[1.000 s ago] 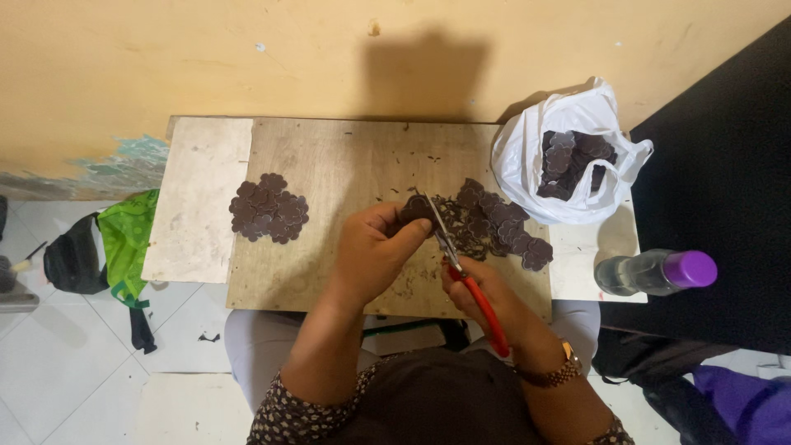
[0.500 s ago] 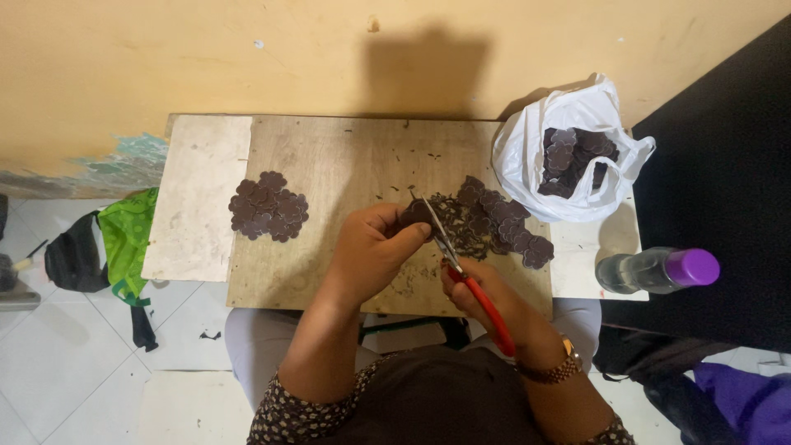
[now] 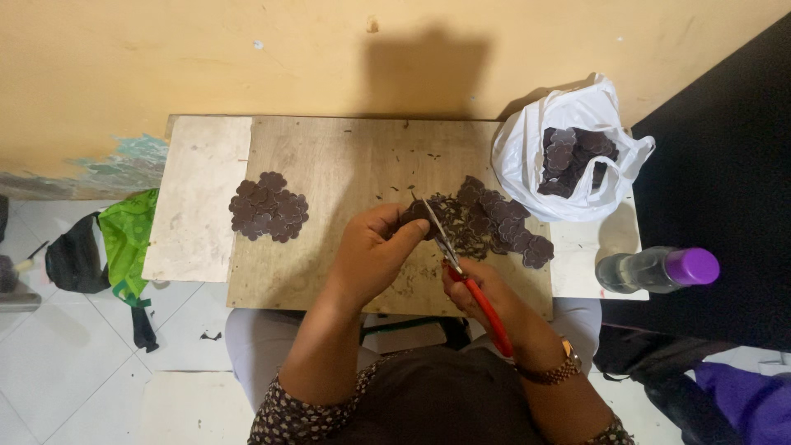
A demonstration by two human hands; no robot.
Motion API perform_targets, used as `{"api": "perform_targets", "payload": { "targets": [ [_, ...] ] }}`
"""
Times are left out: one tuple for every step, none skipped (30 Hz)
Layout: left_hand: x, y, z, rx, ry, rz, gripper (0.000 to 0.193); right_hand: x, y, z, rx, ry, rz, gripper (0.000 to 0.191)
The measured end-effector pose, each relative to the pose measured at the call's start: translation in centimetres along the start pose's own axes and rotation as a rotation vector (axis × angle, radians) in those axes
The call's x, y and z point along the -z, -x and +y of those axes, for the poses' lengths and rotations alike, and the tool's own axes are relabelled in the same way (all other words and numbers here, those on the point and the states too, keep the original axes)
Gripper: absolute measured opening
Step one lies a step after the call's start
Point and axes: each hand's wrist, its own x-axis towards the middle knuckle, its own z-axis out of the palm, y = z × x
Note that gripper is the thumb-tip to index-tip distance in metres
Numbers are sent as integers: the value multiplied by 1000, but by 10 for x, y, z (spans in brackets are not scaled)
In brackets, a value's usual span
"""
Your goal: The person sits on the floor and uses red-handled scissors to trim the edges of dark brown flower-shaped pieces. They pick up each piece, cut along the perimeter, and place the finished pieces into a white plastic bag on the table.
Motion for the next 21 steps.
{"api": "perform_targets", "payload": {
  "targets": [
    [0, 1, 2, -6, -20, 3, 17, 0, 1, -1, 26, 16, -8, 35],
    [0, 1, 3, -12, -41, 6, 17, 0, 2, -2, 51, 32, -16, 35],
    [0, 3, 5, 2, -76, -4, 16, -1, 5, -3, 76, 49, -23, 36],
    [1, 4, 7, 15, -111, -13, 16, -2, 7, -4, 67, 35, -26, 36],
    [2, 5, 8, 29, -147, -21, 15, -3, 8, -4, 58, 20, -30, 37],
    [2, 6, 9, -6, -158, -21, 15, -4, 9, -5, 50, 6, -33, 38],
    [1, 6, 10, -41, -168, -21, 15, -4, 9, -5, 62, 17, -34, 38],
    [1, 6, 10, -77, -179, -21, 15, -4, 9, -5, 75, 28, -35, 39],
    [0, 7, 10, -82, -156, -20, 15, -5, 9, -5, 87, 39, -34, 39],
    [0, 7, 9, -88, -134, -17, 15, -5, 9, -4, 94, 27, -34, 40],
    [0, 7, 9, -94, -111, -15, 15, -5, 8, -4, 100, 15, -34, 41],
    [-1, 7, 7, -86, -119, -10, 16, -5, 8, -4, 107, 2, -35, 41],
    [-1, 7, 6, -78, -128, -5, 17, -5, 8, -4, 87, 4, -30, 43],
    [-1, 6, 5, -71, -136, 0, 17, -5, 8, -4, 67, 6, -26, 45],
    [-1, 6, 3, -55, -101, 5, 16, -5, 9, -5, 46, 7, -21, 47],
    [-2, 5, 1, -40, -66, 9, 15, -5, 9, -5, 43, 18, -7, 48],
    [-3, 5, -1, -25, -32, 15, 14, -5, 10, -6, 39, 29, 6, 49],
    [-4, 4, -3, -46, 41, 4, 13, -5, 10, -6, 36, 40, 19, 51],
    [-5, 2, -5, -68, 114, -7, 11, -5, 10, -6, 50, 32, 18, 52],
    [-6, 1, -7, -89, 187, -18, 11, -5, 9, -6, 65, 24, 18, 53],
    [-6, -1, -9, -72, 203, -36, 10, -6, 8, -5, 80, 16, 17, 54]
  ]
}}
